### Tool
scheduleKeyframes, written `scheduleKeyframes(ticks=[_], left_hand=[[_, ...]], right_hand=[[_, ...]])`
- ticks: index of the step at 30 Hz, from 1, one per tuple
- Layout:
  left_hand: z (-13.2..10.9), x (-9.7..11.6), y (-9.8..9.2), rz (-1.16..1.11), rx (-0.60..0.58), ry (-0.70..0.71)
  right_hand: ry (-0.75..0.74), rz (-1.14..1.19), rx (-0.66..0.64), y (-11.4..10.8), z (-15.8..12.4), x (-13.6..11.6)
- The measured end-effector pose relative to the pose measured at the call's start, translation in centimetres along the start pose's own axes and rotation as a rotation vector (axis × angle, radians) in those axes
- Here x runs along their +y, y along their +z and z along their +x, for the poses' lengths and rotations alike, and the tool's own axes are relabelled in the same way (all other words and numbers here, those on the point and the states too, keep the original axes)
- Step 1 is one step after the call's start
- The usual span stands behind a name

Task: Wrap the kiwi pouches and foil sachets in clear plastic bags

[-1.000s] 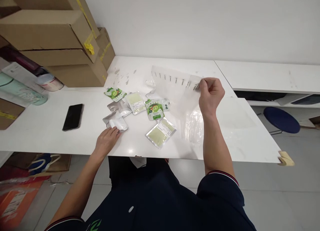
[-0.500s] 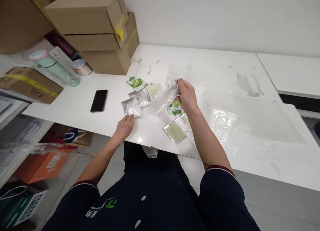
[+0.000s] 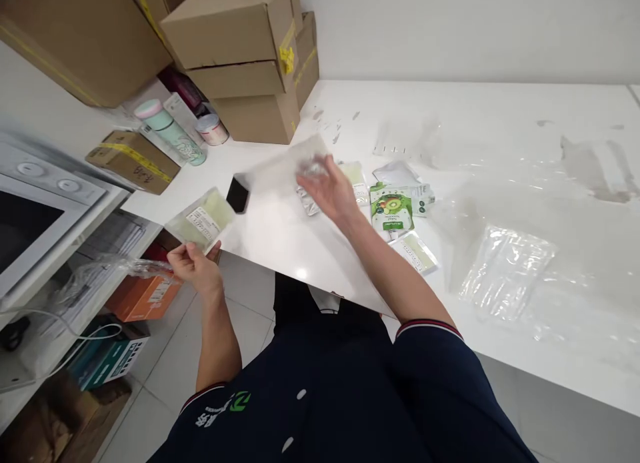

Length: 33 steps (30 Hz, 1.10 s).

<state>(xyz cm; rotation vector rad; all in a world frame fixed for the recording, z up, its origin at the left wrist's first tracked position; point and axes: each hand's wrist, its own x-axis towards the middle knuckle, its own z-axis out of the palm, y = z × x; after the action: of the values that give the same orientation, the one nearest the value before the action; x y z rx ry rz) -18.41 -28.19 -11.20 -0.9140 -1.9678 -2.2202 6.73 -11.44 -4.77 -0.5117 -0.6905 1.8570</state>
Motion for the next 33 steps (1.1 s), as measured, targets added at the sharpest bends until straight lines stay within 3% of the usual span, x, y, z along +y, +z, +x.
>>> scheduleKeyframes(ticks=[3,5,9,12,15,17,19,21,24,26,29,33], left_hand=[[-0.2,0.9,-0.7,0.037,-0.001,0.056],[-1.0,1.0,-0.5,0.062,-0.041,0.121],[-2.8,0.5,0.7,0.094,-0.278,0.342],[-3.3,-0.1,1.7,0.079,-0.409,0.489],[-3.3,-0.3,2.4,0.023,-0.493,0.521],[-3.4,0.1,2.7,-0.041,-0.563,0.471],[-3.8,0.9,3.0,-0.138,-0.638,0.374],[-4.4,1.8,3.2,-0.238,-0.716,0.251],[-4.8,2.9,3.3,-0.342,-0.816,0.085],[-4.7,2.8,2.7,-0.348,-0.869,0.017],[-4.6,1.2,0.3,-0.185,-0.865,0.020],[-6.2,-1.6,-4.1,0.253,-0.870,0.206]], right_hand=[[0.336,-0.004,0.195,-3.7,-2.0,4.9],[0.440,-0.066,0.246,-5.2,-2.8,6.7],[0.409,-0.329,0.236,-6.3,-3.4,6.7],[0.382,-0.808,0.092,-6.7,-3.9,4.8],[0.174,-1.473,0.065,-6.8,-5.0,2.2],[-0.086,-1.702,0.103,-6.3,-5.8,0.8],[-0.343,-1.709,0.005,-5.4,-6.2,0.0],[-0.514,-1.673,-0.181,-4.5,-6.1,0.0],[-0.599,-1.633,-0.397,-3.9,-5.4,1.2],[-0.591,-1.544,-0.470,-4.2,-5.2,2.4],[-0.589,-1.506,-0.432,-5.1,-5.6,4.1],[-0.723,-1.698,-0.306,-6.0,-6.8,6.1]])
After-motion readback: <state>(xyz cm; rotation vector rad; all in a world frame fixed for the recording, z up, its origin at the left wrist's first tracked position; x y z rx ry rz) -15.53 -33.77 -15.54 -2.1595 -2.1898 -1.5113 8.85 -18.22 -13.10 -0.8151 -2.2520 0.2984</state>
